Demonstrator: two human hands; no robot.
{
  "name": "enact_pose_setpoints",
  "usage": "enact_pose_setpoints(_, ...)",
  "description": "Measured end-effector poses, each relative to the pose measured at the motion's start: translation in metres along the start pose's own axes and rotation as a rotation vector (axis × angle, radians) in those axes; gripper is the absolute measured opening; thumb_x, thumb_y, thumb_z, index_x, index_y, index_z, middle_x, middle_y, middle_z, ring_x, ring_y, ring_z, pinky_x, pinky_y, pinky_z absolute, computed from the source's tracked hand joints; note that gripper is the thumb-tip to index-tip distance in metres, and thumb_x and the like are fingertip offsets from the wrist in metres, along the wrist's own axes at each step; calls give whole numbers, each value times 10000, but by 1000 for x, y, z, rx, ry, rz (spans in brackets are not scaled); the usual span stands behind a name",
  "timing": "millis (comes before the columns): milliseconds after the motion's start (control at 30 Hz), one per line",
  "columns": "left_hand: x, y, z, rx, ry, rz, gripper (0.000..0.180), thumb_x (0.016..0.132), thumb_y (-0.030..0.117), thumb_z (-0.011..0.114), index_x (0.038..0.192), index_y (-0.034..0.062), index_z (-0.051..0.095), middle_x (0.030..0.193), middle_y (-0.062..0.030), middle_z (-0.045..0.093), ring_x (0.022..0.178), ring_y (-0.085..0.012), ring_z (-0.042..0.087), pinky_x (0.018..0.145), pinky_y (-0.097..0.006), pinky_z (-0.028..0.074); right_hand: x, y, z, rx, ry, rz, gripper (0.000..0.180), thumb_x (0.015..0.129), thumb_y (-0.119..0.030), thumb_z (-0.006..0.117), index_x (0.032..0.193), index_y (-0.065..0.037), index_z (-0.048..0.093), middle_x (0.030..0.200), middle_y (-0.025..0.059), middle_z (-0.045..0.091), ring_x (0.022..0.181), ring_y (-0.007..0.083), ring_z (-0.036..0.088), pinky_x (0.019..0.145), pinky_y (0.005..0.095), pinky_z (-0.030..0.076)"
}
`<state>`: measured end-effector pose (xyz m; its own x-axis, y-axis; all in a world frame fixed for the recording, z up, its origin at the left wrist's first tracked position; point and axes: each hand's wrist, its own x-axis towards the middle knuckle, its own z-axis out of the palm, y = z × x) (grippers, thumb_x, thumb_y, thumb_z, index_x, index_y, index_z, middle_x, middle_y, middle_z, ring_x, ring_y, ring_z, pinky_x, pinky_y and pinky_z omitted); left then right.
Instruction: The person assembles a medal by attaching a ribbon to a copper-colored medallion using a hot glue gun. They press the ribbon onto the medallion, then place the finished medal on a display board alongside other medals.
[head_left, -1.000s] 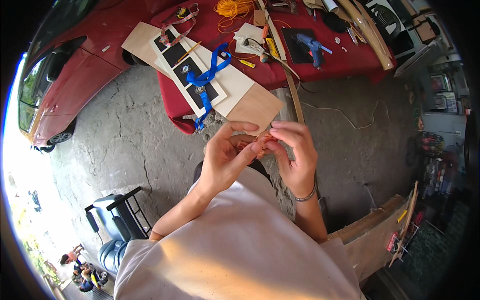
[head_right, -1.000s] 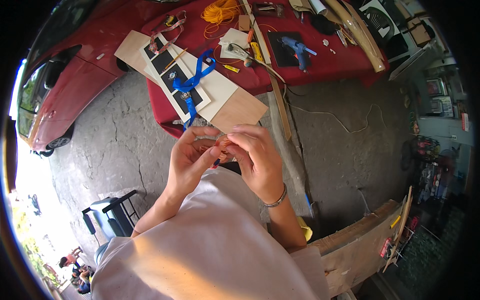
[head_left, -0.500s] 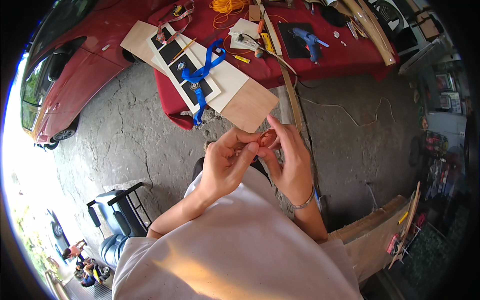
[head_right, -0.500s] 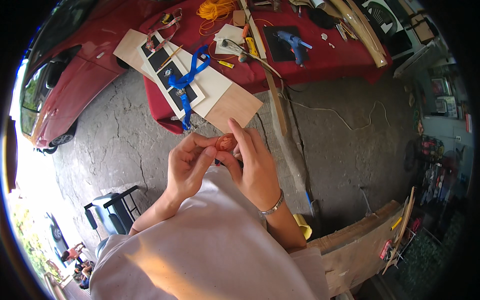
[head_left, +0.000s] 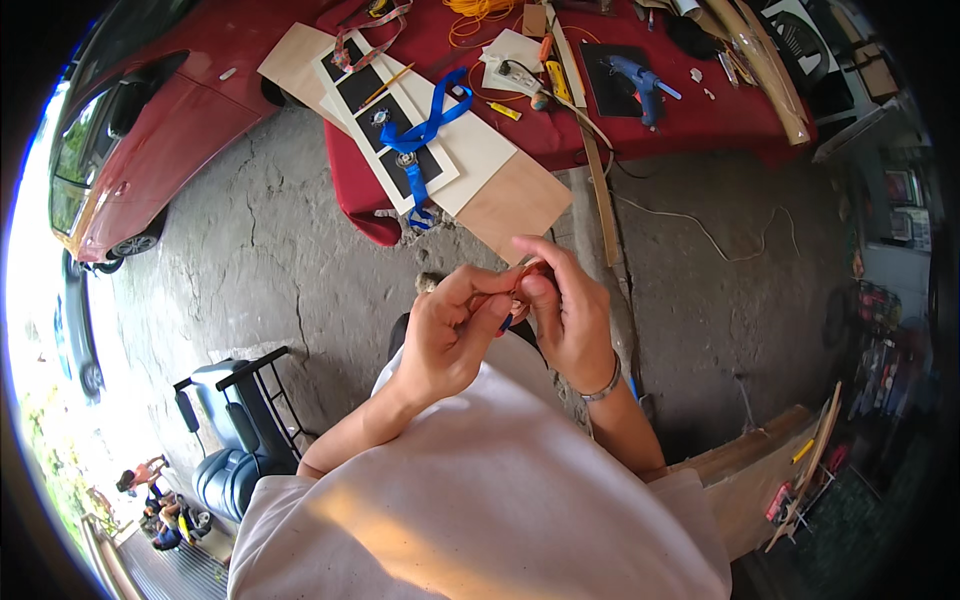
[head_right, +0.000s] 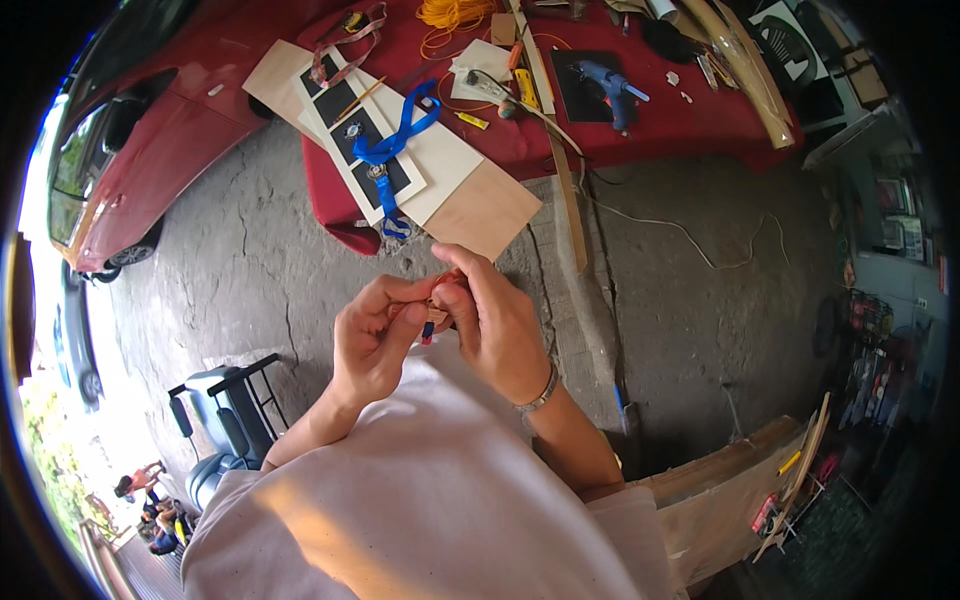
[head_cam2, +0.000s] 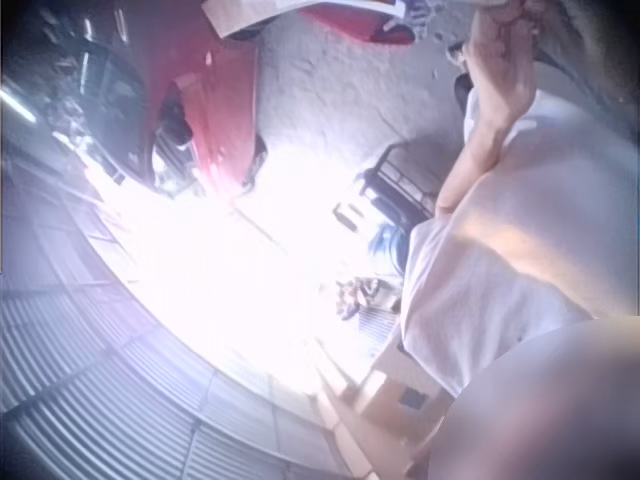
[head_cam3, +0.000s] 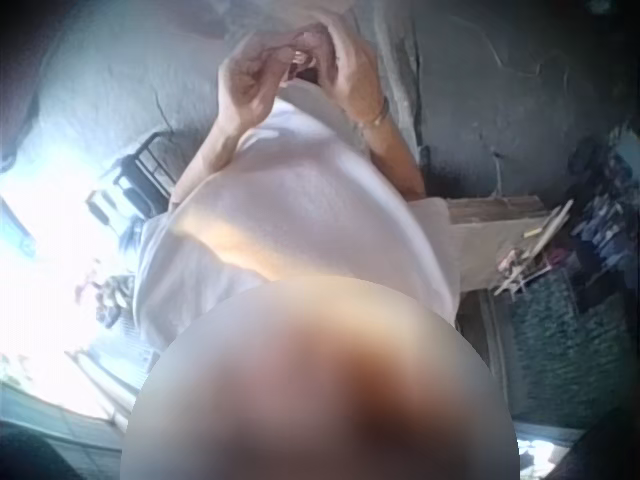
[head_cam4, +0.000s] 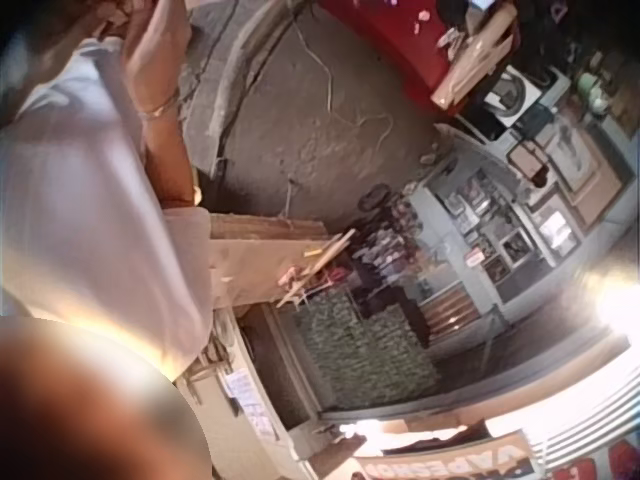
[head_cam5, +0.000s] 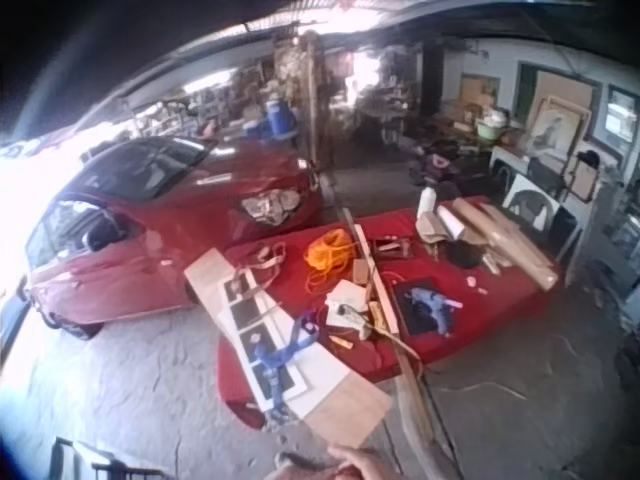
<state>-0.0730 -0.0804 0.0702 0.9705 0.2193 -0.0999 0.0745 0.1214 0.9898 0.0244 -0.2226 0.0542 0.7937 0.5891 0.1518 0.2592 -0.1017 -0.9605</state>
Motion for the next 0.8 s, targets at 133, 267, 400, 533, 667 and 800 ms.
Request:
enact_pose_setpoints(133,1,-2,3,-99,41,-30,233,1068,-28,499,1283,-80,571,1153,-110,717,996,-87,655,845,-234,522,1,6,0,138,-51,126,277,1074,-177,589,1299,-16,606,872,73,689,725,141,684,644,289,548)
enact_pose_setpoints(267,-2,-2,11,-93,149,13,219,1058,-52,498,1263,-85,568,1234,-156,715,1108,-139,682,890,-253,546,-2,10,15,341,80,160,258,1051,-234,651,1139,6,611,861,32,671,722,68,619,636,240,519)
enact_pose_setpoints(400,-4,-6,17,24,202,137,194,1041,-79,511,1223,-84,576,1268,-180,711,1125,-158,686,881,-260,560,-5,11,22,490,59,297,238,1029,-210,692,1063,11,608,896,33,670,741,47,599,648,221,515)
enact_pose_setpoints(533,-6,-12,16,3,216,144,180,1039,-77,517,1205,-81,586,1259,-184,719,1113,-145,685,847,-250,561,-5,8,23,563,61,277,183,1034,-152,674,1074,13,605,904,38,671,742,53,606,655,220,517)
enact_pose_setpoints(667,-5,-16,12,31,182,159,199,1049,-70,501,1236,-72,569,1298,-193,702,1058,-114,683,816,-240,555,-9,2,16,520,25,328,121,1051,-101,626,1078,15,606,897,43,669,745,64,616,665,227,519)
enact_pose_setpoints(800,-5,-16,11,-40,214,161,249,1050,-79,479,1295,-60,518,1373,-219,654,1095,-164,702,807,-243,556,-11,-5,9,275,122,215,103,1036,-67,623,1090,19,605,858,48,668,732,74,622,652,255,524)
